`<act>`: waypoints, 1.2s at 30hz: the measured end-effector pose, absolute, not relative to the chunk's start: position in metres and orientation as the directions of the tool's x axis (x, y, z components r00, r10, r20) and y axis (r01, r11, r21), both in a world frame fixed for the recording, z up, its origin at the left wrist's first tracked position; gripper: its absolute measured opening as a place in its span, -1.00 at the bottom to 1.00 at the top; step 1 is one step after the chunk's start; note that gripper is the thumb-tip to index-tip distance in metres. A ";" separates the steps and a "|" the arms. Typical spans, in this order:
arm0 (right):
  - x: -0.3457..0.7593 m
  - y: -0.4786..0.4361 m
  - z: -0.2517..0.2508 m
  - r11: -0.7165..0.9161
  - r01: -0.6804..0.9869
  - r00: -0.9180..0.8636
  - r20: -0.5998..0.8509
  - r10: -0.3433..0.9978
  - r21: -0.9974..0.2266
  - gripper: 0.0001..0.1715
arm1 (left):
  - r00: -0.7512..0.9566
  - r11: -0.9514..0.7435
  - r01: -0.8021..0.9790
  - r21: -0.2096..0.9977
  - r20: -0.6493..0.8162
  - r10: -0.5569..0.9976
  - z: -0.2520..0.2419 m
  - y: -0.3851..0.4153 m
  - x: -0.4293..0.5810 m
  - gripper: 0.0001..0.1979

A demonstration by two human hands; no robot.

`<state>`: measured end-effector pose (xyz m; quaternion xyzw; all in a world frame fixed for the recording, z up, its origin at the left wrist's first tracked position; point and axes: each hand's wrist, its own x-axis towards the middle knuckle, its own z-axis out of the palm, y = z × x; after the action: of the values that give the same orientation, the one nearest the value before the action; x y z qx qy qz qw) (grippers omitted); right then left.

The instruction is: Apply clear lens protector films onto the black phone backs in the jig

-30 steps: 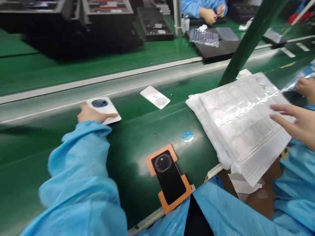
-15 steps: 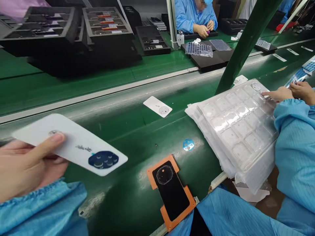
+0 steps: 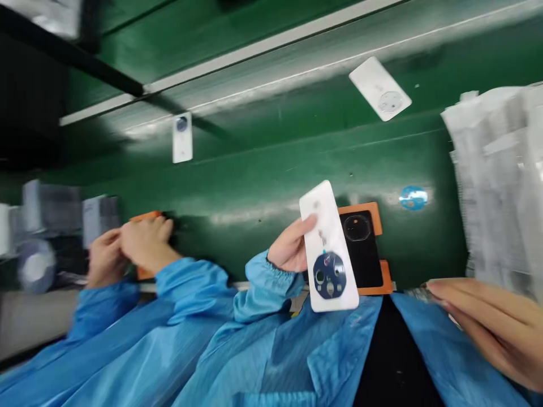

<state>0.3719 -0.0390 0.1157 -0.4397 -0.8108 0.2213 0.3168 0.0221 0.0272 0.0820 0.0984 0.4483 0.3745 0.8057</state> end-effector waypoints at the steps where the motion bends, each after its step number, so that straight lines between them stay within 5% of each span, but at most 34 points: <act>1: 0.349 -0.033 0.103 0.542 0.501 -0.442 0.339 0.831 -0.675 -0.33 | 0.239 0.642 -0.530 0.553 -0.629 0.739 0.082 0.026 0.016 -0.53; 5: 0.282 0.007 0.050 0.712 0.468 -0.480 0.526 0.702 -0.524 -0.26 | -0.121 0.365 -0.474 0.801 -0.470 0.874 0.090 0.030 -0.003 -0.58; 10: 0.263 0.015 0.016 0.814 0.503 -0.652 0.490 0.578 -0.290 -0.50 | -0.266 0.175 -0.456 0.872 -0.321 0.909 0.078 0.031 0.009 -0.55; 19: 0.261 0.006 0.017 0.767 0.579 -0.667 0.381 0.640 -0.276 -0.56 | -0.232 0.188 -0.454 0.871 -0.320 0.919 0.058 0.035 0.036 -0.36; 26: 0.255 0.002 0.021 0.736 0.604 -0.624 0.392 0.676 -0.307 -0.64 | -0.319 0.142 -0.452 0.881 -0.308 0.896 0.054 0.041 0.042 -0.55; 36: 0.268 0.010 0.037 0.731 0.526 -0.568 0.460 0.682 -0.434 -0.73 | -0.377 0.096 -0.403 0.910 -0.261 0.889 0.046 0.039 0.055 -0.51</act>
<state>0.2675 0.0100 0.0369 -0.3447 -0.8766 0.1251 0.3116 0.0554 0.0390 0.0455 0.2265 0.5364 0.6329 0.5102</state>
